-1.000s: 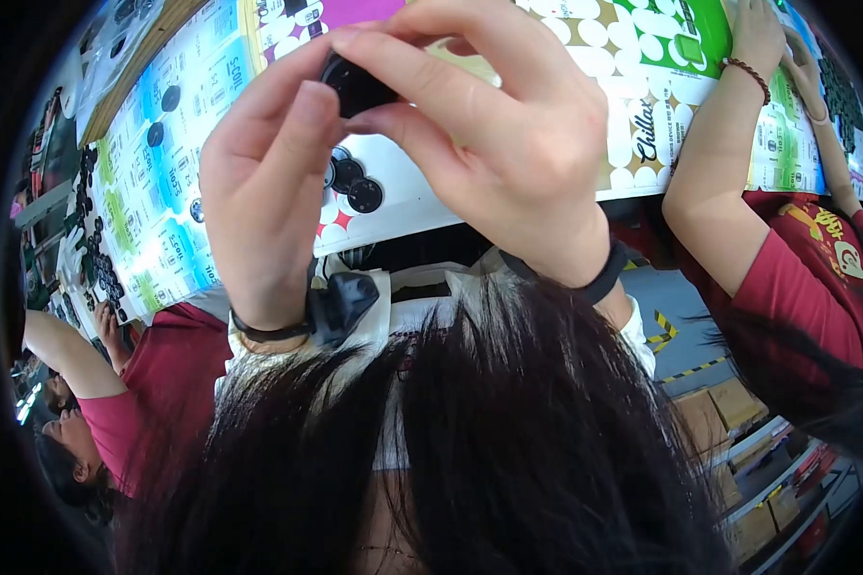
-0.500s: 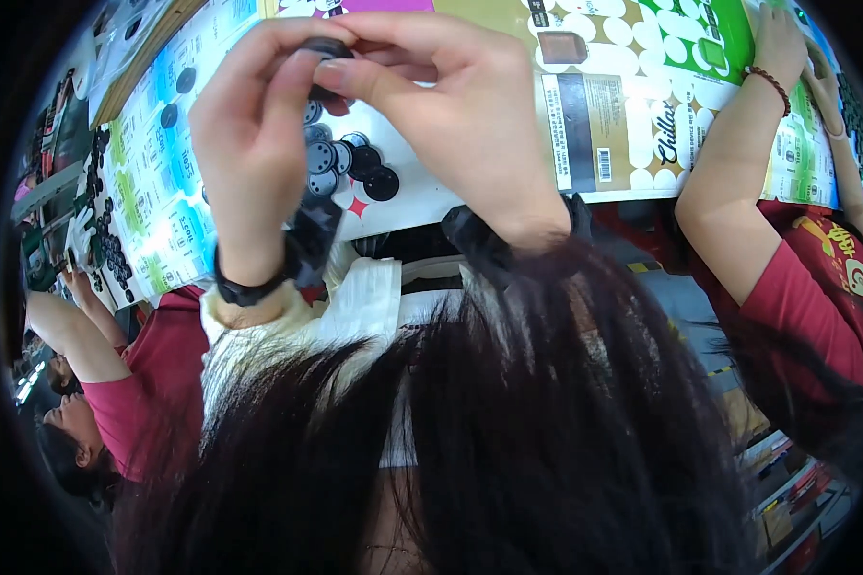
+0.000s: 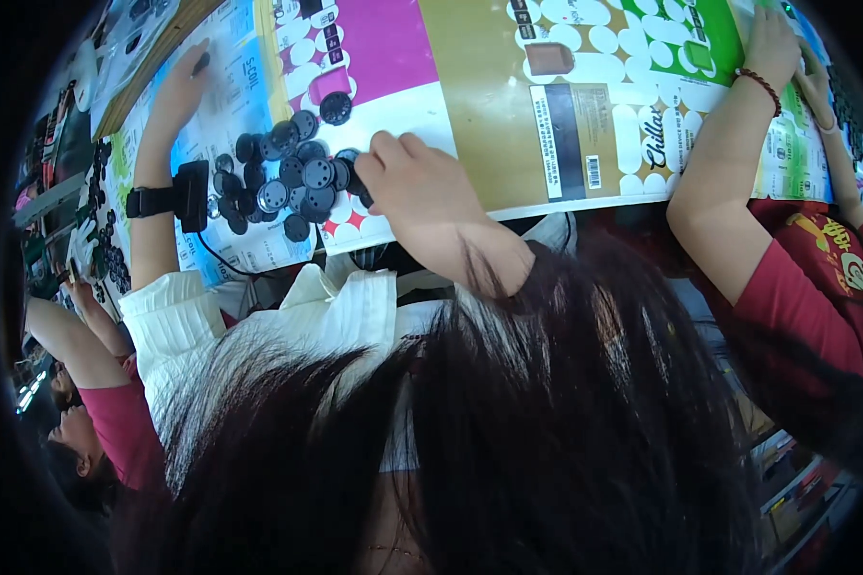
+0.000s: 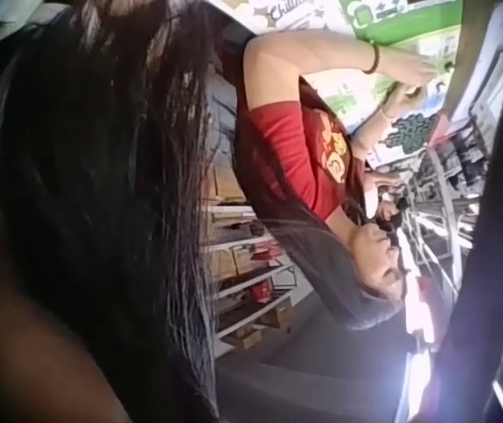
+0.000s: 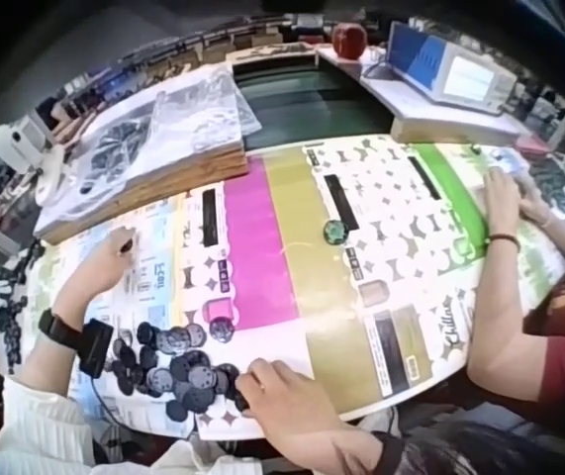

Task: The person picks up a circuit board and a black plastic housing, fits the board into the housing, and presses a black plastic cover onto the assembly before placing the unit on the table.

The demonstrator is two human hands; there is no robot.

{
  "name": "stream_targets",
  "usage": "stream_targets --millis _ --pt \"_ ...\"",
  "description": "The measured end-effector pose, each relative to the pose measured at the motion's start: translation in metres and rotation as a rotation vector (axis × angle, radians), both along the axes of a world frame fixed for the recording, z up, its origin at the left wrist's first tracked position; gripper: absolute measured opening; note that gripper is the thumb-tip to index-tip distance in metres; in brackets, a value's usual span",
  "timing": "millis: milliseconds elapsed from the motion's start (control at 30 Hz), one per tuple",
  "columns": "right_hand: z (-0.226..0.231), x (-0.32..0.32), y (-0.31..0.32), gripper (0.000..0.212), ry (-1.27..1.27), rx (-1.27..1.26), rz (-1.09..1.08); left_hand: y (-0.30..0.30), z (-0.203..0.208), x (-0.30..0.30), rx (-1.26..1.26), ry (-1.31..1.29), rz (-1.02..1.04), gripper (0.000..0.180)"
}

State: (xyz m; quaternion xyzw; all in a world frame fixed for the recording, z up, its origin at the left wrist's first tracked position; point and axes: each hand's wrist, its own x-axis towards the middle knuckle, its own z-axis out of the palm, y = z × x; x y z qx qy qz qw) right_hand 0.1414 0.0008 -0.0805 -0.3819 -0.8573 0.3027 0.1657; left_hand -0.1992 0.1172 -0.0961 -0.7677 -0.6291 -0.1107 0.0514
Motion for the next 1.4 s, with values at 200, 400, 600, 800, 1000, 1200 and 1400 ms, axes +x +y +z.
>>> stream_targets --millis 200,400,600,800,1000,1200,1400 --pt "-0.003 0.003 0.005 0.025 0.131 -0.147 0.052 0.012 0.022 0.098 -0.116 -0.129 -0.295 0.036" --pt "0.015 0.025 0.017 0.017 0.381 -0.326 -0.106 0.026 0.058 0.225 -0.325 -0.280 -0.269 0.026" --pt "0.025 0.058 0.019 0.017 0.567 -0.287 -0.273 0.067 0.015 0.265 -0.346 -0.539 -0.361 0.025" --pt "0.038 0.064 0.028 0.016 0.788 -0.435 -0.550 0.053 0.031 0.261 -0.393 -0.560 -0.395 0.025" --pt "0.038 0.078 0.040 0.018 0.751 -0.654 -0.528 -0.011 0.106 0.221 -0.970 -0.882 -0.058 0.026" --pt "0.054 0.076 0.050 0.023 0.543 -0.114 -0.318 -0.060 0.108 0.206 -0.777 -1.291 -0.166 0.030" --pt "0.058 0.060 0.057 0.030 0.518 -0.141 -0.056 -0.088 0.081 0.222 -0.710 -1.639 -0.070 0.027"
